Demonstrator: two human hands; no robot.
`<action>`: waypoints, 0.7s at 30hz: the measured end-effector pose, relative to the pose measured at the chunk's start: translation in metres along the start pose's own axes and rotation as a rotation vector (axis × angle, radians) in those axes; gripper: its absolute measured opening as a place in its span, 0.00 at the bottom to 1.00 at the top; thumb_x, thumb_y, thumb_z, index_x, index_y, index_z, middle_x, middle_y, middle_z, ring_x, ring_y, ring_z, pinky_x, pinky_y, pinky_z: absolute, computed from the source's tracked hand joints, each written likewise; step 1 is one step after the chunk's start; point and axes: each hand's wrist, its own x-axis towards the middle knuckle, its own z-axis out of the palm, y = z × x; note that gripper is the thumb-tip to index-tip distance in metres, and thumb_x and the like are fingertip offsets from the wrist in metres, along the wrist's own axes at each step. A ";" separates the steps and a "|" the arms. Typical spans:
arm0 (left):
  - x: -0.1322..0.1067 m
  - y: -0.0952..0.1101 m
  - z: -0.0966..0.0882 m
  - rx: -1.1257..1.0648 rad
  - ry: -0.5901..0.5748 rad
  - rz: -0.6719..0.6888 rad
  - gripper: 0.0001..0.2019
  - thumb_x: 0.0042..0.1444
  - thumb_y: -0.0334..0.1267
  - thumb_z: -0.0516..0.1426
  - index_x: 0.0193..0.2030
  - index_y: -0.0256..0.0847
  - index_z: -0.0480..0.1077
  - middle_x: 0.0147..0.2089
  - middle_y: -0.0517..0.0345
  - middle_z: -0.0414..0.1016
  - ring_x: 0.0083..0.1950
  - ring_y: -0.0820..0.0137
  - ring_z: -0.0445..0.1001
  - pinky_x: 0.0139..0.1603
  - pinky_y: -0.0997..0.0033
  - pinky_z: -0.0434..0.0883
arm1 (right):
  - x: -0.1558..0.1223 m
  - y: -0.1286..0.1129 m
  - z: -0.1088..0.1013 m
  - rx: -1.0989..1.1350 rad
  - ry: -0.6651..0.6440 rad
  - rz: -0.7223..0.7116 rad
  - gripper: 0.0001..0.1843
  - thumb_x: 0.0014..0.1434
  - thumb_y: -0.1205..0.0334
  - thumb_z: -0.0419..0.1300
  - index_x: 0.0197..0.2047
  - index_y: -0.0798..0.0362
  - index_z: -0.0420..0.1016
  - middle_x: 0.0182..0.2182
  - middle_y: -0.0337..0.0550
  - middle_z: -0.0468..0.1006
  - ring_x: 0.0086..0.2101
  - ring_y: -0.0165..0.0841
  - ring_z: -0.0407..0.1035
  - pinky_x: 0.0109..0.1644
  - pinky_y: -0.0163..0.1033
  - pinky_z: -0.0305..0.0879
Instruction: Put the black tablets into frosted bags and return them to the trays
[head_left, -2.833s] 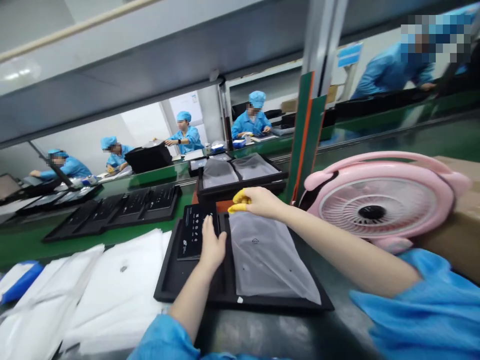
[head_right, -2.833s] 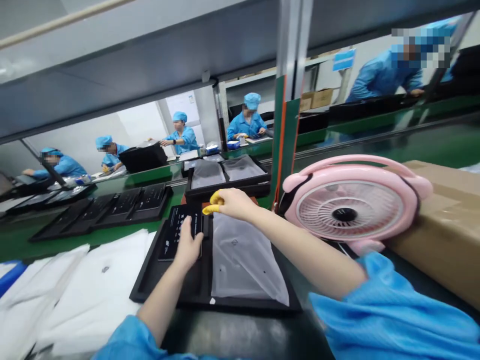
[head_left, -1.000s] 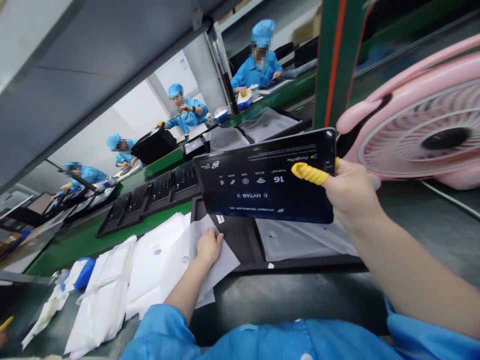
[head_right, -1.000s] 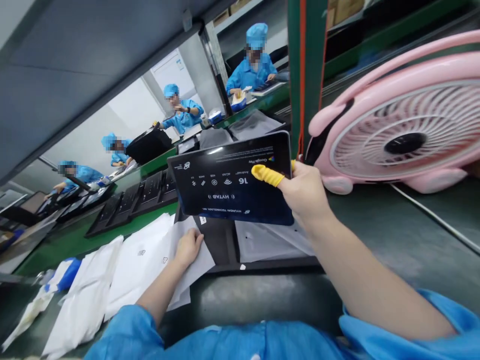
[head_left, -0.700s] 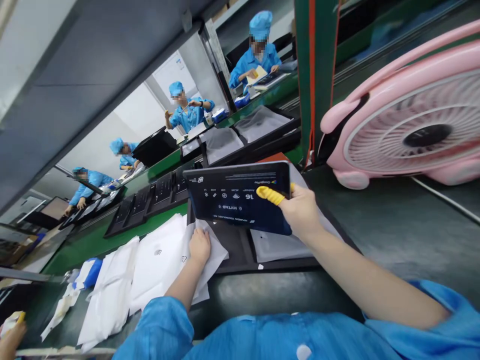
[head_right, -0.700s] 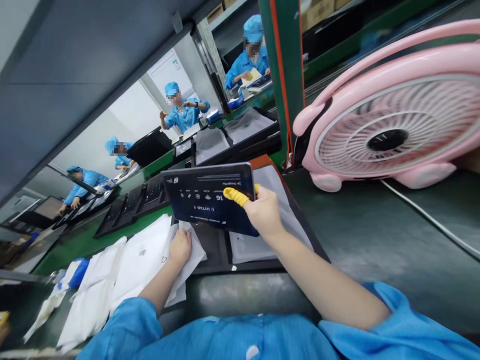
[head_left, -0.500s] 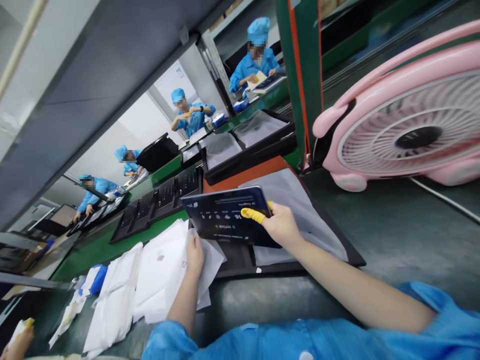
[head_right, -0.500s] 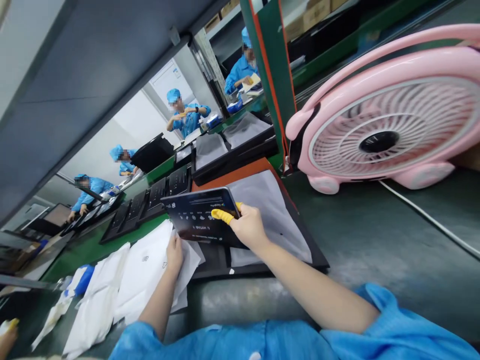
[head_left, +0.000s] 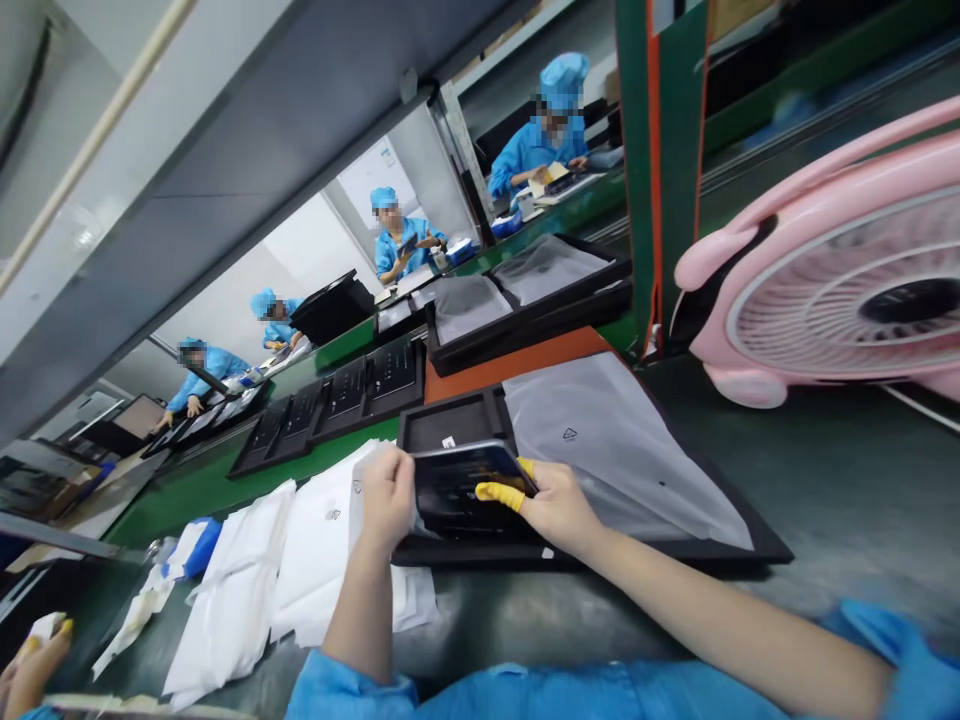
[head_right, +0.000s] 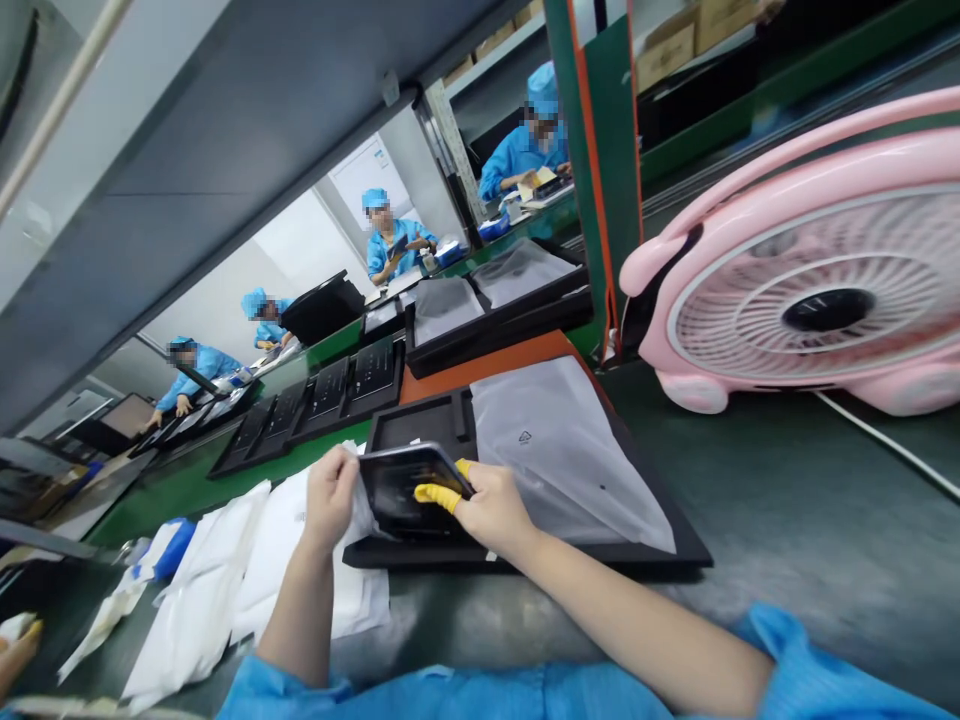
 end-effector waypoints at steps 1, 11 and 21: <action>-0.008 0.006 0.004 0.005 -0.073 0.036 0.14 0.53 0.40 0.49 0.19 0.41 0.54 0.20 0.64 0.56 0.24 0.76 0.56 0.27 0.75 0.57 | 0.003 0.003 -0.001 0.040 0.047 0.075 0.20 0.40 0.44 0.64 0.26 0.54 0.75 0.24 0.42 0.77 0.27 0.35 0.70 0.31 0.37 0.65; 0.016 0.039 0.051 -0.166 -0.330 0.211 0.13 0.56 0.37 0.45 0.21 0.41 0.54 0.21 0.64 0.55 0.24 0.75 0.56 0.28 0.75 0.57 | 0.019 0.001 0.016 0.190 0.336 0.140 0.19 0.37 0.48 0.62 0.26 0.56 0.71 0.22 0.42 0.75 0.26 0.35 0.67 0.31 0.39 0.65; 0.049 0.048 0.015 -0.092 -0.471 0.234 0.11 0.51 0.45 0.53 0.33 0.40 0.70 0.31 0.53 0.72 0.36 0.66 0.68 0.41 0.69 0.64 | 0.023 -0.022 0.019 0.237 0.138 0.153 0.18 0.34 0.49 0.64 0.22 0.54 0.68 0.19 0.40 0.71 0.24 0.34 0.65 0.30 0.39 0.64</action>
